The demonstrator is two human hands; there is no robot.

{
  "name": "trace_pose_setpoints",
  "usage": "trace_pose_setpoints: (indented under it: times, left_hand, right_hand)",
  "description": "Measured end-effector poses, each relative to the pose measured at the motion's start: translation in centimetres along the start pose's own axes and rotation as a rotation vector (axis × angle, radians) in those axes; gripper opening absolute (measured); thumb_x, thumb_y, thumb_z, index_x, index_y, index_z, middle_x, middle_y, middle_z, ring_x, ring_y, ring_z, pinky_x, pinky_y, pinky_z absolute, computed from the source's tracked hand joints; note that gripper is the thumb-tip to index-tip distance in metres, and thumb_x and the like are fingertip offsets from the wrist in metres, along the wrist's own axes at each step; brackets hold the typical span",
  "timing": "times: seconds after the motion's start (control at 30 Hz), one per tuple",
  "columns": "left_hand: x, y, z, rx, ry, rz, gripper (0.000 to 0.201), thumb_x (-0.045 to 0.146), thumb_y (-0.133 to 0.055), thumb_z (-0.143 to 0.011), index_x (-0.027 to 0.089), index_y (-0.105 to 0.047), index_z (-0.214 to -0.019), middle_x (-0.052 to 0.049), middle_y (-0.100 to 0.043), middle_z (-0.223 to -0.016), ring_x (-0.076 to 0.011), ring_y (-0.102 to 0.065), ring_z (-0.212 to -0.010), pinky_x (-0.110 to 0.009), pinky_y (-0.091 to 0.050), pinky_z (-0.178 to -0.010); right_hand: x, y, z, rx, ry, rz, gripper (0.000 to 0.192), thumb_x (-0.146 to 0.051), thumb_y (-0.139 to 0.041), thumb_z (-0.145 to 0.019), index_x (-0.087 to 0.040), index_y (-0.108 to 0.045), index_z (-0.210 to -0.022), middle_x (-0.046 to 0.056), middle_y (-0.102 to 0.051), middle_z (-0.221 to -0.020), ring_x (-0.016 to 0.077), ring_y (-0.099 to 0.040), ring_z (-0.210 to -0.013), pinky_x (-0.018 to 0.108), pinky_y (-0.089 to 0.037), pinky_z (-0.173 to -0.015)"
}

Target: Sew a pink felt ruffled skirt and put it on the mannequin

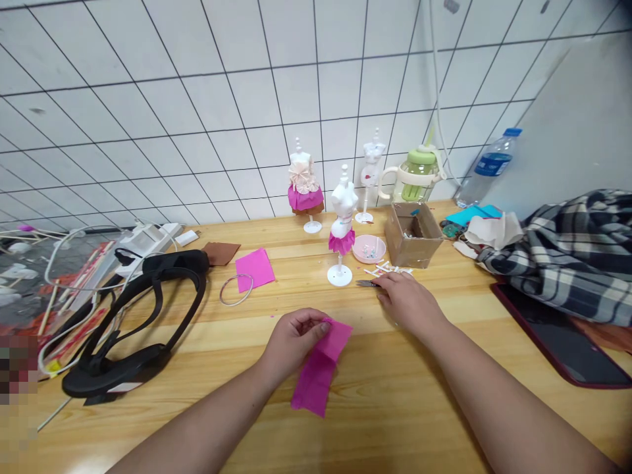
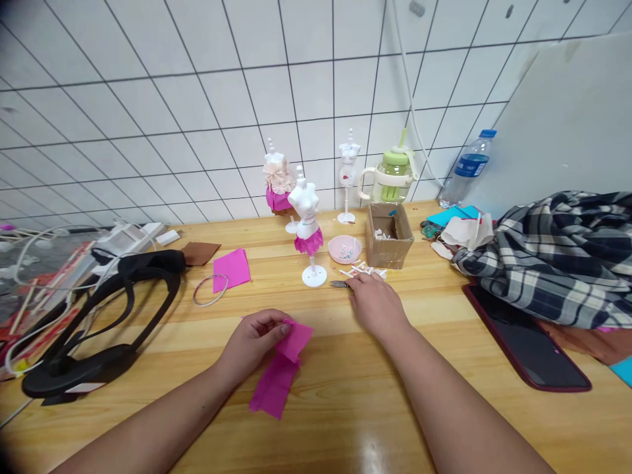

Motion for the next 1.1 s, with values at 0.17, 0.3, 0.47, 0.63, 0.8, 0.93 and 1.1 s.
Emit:
trace_pose_setpoints:
  times: [0.17,0.3,0.47,0.63,0.8,0.93,1.1]
  left_hand:
    - [-0.6,-0.5,0.1,-0.050,0.070,0.021,0.033,0.051,-0.071,-0.074,0.019,-0.068,-0.079,-0.004,-0.070,-0.073,-0.0166,-0.061,-0.066,-0.027,-0.047,-0.061]
    - [-1.0,-0.6,-0.1,-0.077,0.114,0.105,0.031,0.049,-0.073,-0.072,0.019,-0.068,-0.076,-0.001,-0.067,-0.070,-0.0145,-0.059,-0.063,-0.026,-0.045,-0.060]
    - [-1.2,-0.5,-0.2,-0.071,0.120,0.149,0.027,0.043,-0.076,-0.071,0.018,-0.067,-0.078,0.001,-0.064,-0.068,-0.0113,-0.054,-0.060,-0.023,-0.042,-0.057]
    - [-1.1,0.1,-0.4,-0.023,0.124,0.151,0.028,0.042,-0.075,-0.072,0.017,-0.069,-0.083,-0.002,-0.068,-0.075,-0.0130,-0.058,-0.066,-0.024,-0.044,-0.061]
    - [-1.4,0.5,-0.5,0.013,0.166,0.245,0.032,0.044,-0.079,-0.068,0.016,-0.067,-0.079,-0.001,-0.067,-0.071,-0.0115,-0.056,-0.062,-0.022,-0.042,-0.058]
    - [-1.3,0.3,-0.4,0.001,0.177,0.290,0.032,0.043,-0.080,-0.068,0.015,-0.069,-0.079,-0.002,-0.070,-0.073,-0.0117,-0.058,-0.063,-0.022,-0.043,-0.060]
    - [-1.1,0.2,-0.4,-0.007,0.175,0.351,0.028,0.039,-0.080,-0.070,0.015,-0.071,-0.081,-0.002,-0.072,-0.077,-0.0109,-0.060,-0.065,-0.021,-0.045,-0.063]
  right_hand:
    - [0.5,-0.3,-0.2,0.000,-0.034,0.047,0.017,-0.024,-0.057,-0.089,-0.022,-0.072,-0.096,0.010,-0.070,-0.096,0.0278,-0.058,-0.098,0.040,-0.043,-0.083]
    - [-1.2,1.6,0.1,0.177,-0.003,-0.097,0.018,-0.023,-0.047,-0.093,-0.020,-0.065,-0.092,0.011,-0.067,-0.114,0.0275,-0.058,-0.105,0.040,-0.042,-0.087]
    - [-4.2,-0.5,1.5,-0.026,-0.107,-0.541,0.016,-0.036,-0.040,-0.096,-0.023,-0.046,-0.104,0.003,-0.070,-0.081,0.0207,-0.062,-0.065,0.030,-0.039,-0.059]
    - [-7.4,-1.8,2.7,-0.205,-0.048,-0.609,0.027,-0.043,-0.029,-0.100,-0.024,-0.041,-0.115,0.001,-0.066,-0.080,0.0205,-0.061,-0.068,0.029,-0.035,-0.060]
    - [-8.3,-2.3,2.9,-0.294,0.016,-0.602,0.019,-0.035,-0.029,-0.101,-0.022,-0.042,-0.103,0.004,-0.066,-0.088,0.0204,-0.062,-0.076,0.029,-0.034,-0.063]
    - [-9.1,-2.8,3.2,-0.355,0.090,-0.544,0.019,-0.036,-0.030,-0.101,-0.021,-0.041,-0.105,0.005,-0.067,-0.089,0.0218,-0.063,-0.077,0.030,-0.031,-0.062]
    - [-9.6,-2.8,3.6,-0.406,0.122,-0.543,0.020,-0.037,-0.028,-0.102,-0.022,-0.042,-0.106,0.004,-0.068,-0.088,0.0208,-0.063,-0.076,0.029,-0.031,-0.062]
Point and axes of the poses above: each hand's wrist, its own z-axis away from the middle knuckle, its own y-axis out of the back of the hand, x = y × z, the point moved 9 cm from there along -z, towards the middle knuckle
